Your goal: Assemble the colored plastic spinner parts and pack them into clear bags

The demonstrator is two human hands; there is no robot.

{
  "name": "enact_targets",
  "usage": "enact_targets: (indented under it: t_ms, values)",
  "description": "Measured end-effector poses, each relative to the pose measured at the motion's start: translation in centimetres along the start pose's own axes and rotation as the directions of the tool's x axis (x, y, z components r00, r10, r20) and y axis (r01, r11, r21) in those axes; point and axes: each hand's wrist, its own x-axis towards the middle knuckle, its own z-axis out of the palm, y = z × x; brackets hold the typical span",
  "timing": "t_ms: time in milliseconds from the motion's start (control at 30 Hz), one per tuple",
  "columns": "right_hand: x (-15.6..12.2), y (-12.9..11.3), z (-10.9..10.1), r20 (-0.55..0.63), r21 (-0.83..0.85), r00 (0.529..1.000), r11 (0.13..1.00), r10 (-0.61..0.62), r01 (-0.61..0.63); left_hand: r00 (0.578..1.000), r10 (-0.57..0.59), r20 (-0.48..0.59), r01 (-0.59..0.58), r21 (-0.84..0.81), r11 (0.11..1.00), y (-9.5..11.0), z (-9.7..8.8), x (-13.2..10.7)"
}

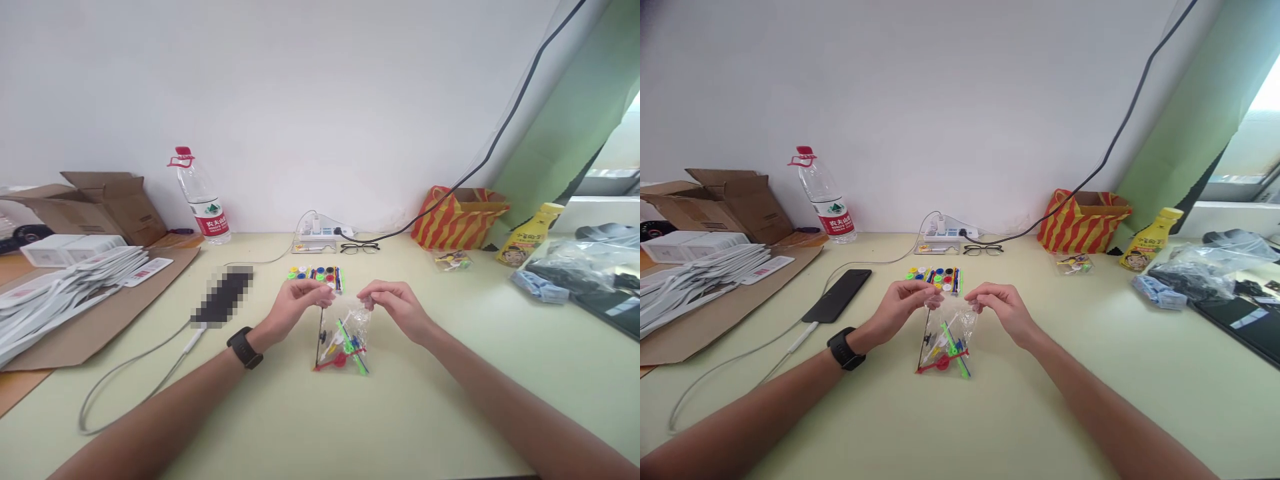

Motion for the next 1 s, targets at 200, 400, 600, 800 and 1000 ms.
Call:
enact_targets:
  t_ms: [200,400,600,800,1000]
  values:
    - [0.0,0.2,0.4,-0.048,-0.047,0.999,0.999,-0.003,0.001,0.998,0.006,-0.054,-0.001,0.101,0.995,0.1,0.2,0.1]
    - [0.1,-0.1,0.2,0.01,-0.071,0.999,0.996,0.048,-0.047,0.999,0.014,-0.03,-0.011,0.098,0.995,0.3,0.4,-0.1]
    - [0.0,-0.8,1.7,0.097,-0.136,0.992,0.988,0.086,-0.072,0.998,-0.003,0.069,-0.006,0.126,0.992,0.1,1.2,-0.5]
    - [0.2,-0.3,0.6,0.079,-0.24,0.992,0.968,0.101,-0.079,0.995,-0.045,0.092,0.029,0.166,0.986,0.3,1.0,-0.3]
    - [0.6,-0.1,-1.8,0.104,-0.237,0.984,0.965,0.143,-0.115,0.991,-0.09,0.095,0.073,0.167,0.983,0.4,0.1,0.4]
